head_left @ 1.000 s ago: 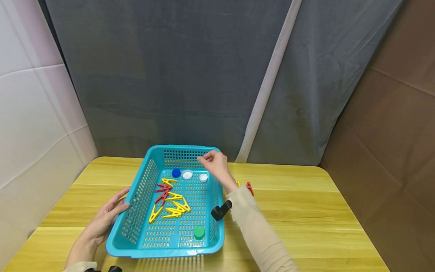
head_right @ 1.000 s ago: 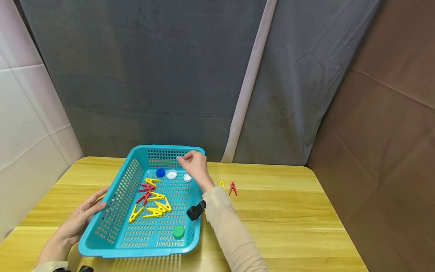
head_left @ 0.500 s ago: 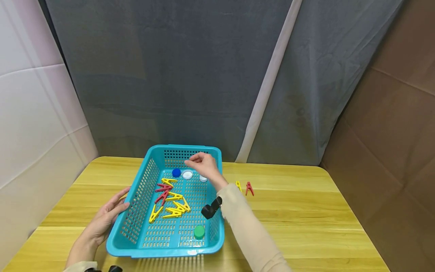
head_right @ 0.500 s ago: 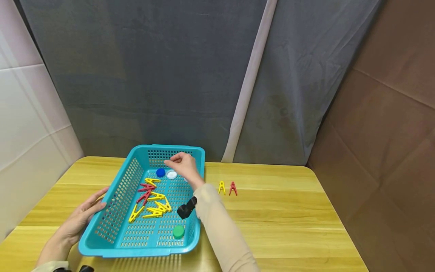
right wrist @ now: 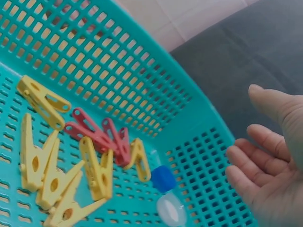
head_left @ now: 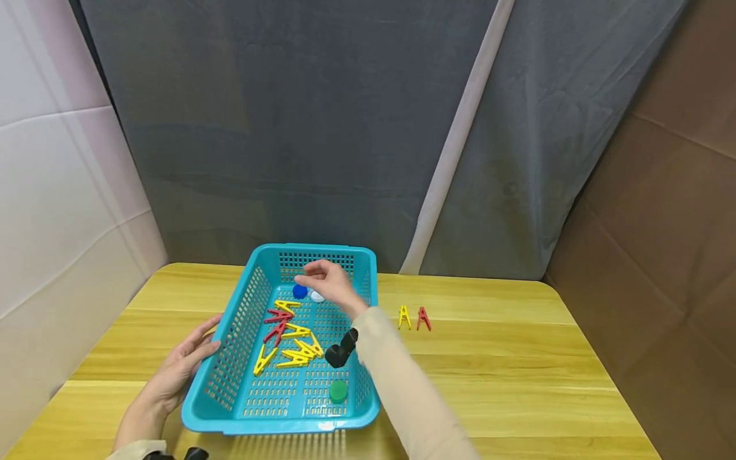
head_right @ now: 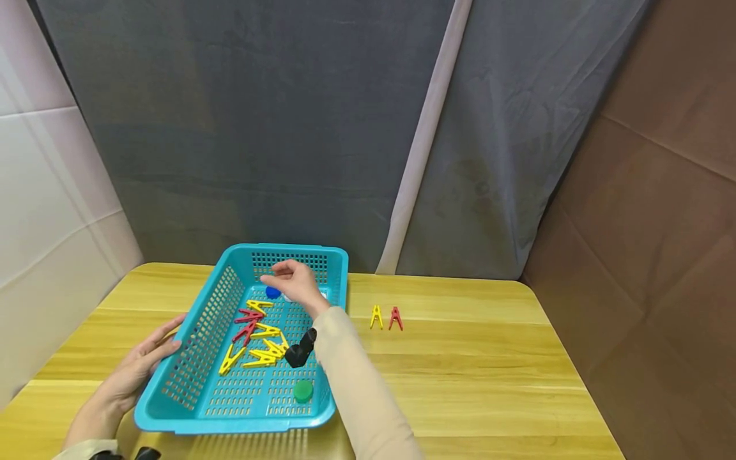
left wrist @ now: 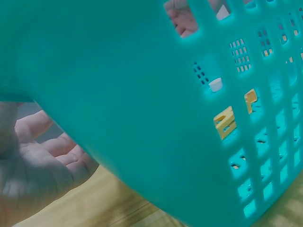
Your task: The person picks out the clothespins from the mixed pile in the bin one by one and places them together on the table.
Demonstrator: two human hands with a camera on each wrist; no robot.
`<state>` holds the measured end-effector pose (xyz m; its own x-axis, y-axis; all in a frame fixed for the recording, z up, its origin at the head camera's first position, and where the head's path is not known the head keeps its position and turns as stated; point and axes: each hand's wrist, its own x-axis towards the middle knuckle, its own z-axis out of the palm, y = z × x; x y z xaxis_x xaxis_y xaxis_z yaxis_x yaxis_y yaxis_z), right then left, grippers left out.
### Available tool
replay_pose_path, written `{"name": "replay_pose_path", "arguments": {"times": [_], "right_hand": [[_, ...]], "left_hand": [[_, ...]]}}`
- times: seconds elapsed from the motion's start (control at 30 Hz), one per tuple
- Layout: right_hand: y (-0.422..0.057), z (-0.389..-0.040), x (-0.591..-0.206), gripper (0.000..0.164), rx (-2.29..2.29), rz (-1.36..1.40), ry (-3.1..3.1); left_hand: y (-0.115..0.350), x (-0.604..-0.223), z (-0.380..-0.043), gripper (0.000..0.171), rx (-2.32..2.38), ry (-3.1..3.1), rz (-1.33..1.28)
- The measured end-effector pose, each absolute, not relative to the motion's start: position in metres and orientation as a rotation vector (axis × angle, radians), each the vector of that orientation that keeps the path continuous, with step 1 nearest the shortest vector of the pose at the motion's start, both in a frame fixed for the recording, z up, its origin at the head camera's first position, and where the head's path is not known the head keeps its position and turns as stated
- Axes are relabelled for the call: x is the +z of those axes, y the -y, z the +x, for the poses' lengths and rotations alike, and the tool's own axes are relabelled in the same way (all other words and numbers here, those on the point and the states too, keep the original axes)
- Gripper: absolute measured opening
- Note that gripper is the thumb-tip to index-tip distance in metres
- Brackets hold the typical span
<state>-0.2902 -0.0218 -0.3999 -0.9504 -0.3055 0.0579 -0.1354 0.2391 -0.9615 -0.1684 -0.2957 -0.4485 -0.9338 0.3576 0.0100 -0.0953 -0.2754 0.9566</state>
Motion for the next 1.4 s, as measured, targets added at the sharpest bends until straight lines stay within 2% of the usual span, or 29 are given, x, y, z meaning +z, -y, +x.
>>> {"name": "replay_pose_path", "arguments": {"times": [0.57,0.8,1.4], "right_hand": [[0.044,-0.294,-0.424,0.037,-1.853,-0.352,-2.328],[0.046,-0.293,-0.436,0.030,-1.812,-0.341,-2.332],[0.059,-0.287,-0.454,0.024,-1.643,-0.256,-2.497]], "left_hand": [[0.293,-0.450,-0.167,0.042,2.294,-1.690,0.346],[0.292,-0.451,-0.166,0.042,2.300,-1.695,0.331],[0.291,-0.449,-0.164,0.041,2.278,-1.750,0.288]]}}
